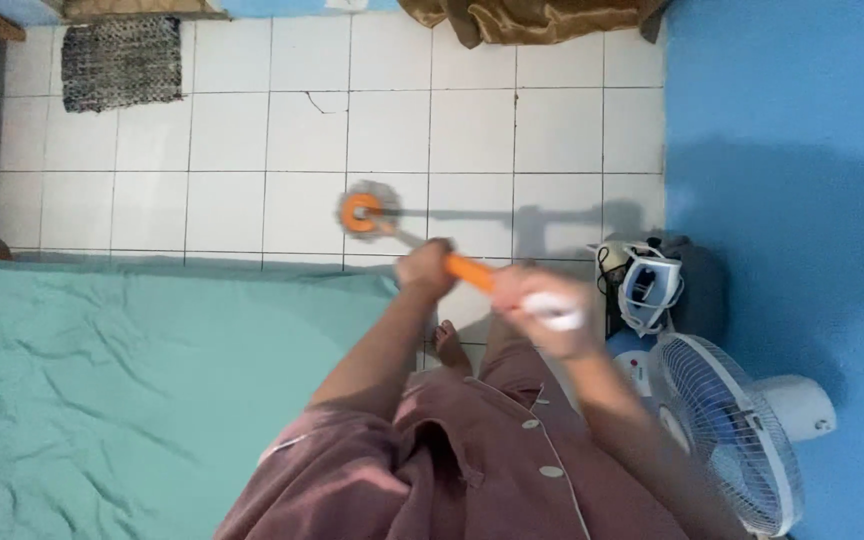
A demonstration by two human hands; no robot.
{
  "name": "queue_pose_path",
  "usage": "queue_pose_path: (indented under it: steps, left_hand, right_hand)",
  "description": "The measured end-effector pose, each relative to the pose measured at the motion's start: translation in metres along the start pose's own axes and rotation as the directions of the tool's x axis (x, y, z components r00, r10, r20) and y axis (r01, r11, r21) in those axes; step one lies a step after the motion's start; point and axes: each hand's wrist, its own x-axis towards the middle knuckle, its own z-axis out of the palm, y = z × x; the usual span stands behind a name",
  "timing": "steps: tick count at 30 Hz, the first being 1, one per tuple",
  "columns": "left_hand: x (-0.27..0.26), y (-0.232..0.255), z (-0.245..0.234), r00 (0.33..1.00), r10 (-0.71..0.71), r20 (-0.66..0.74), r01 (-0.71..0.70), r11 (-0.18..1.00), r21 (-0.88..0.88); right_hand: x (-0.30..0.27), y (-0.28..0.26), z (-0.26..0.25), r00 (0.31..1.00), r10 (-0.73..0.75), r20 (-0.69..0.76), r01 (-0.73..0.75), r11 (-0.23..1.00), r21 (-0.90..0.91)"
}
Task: The recorder mops the tiled floor of a bedroom and small hallway, then hangs a towel and picks up a small rug.
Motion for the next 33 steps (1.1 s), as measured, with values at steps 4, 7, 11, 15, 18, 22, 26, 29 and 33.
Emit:
queue_pose_path:
  steps: [4,7,11,15,18,22,26,29,33]
  left_hand:
    - [0.034,-0.114,0.062,0.994,-0.076,0.074,0.072,0.996,0.058]
    - [0.028,-0.112,0.076,0.983,0.001,0.185,-0.054,0.958,0.282]
    - [0.018,-0.011,0.097,0.967,0.212,0.14,-0.211,0.977,-0.021]
    - [-0.028,0.114,0.092,0.859,0.477,0.188,-0.442,0.875,-0.198]
    - [-0.035,0.166,0.138,0.778,0.624,-0.074,-0.587,0.68,-0.438]
    - [-0.062,0.195,0.101,0.739,0.673,0.025,-0.522,0.596,-0.611]
    - [-0.093,0.202,0.065,0.765,0.64,0.077,-0.572,0.729,-0.376]
    - [-0.105,0.188,0.036,0.803,0.558,0.208,-0.524,0.828,-0.201]
    - [-0.084,0.13,0.053,0.889,0.396,0.229,-0.399,0.916,-0.038]
  right_hand:
    - [-0.041,0.068,0.054,0.984,-0.073,0.165,0.08,0.996,-0.037]
    - [-0.037,0.016,0.051,0.989,0.067,0.13,-0.054,0.993,-0.101]
    - [-0.035,-0.053,-0.019,0.97,0.233,-0.067,-0.242,0.94,-0.241]
    - [-0.03,-0.164,-0.049,0.795,0.351,-0.495,-0.577,0.691,-0.436]
    - [-0.024,-0.2,-0.058,0.974,0.143,-0.179,-0.229,0.614,-0.755]
    - [-0.041,-0.209,-0.05,0.937,0.184,-0.297,-0.348,0.575,-0.74]
    - [-0.092,-0.188,-0.095,0.945,0.181,-0.271,-0.323,0.631,-0.705]
    - [-0.107,-0.166,-0.127,0.983,0.184,-0.004,-0.161,0.851,-0.5]
    - [-0.104,-0.1,-0.091,0.998,-0.055,0.006,0.056,0.989,-0.139]
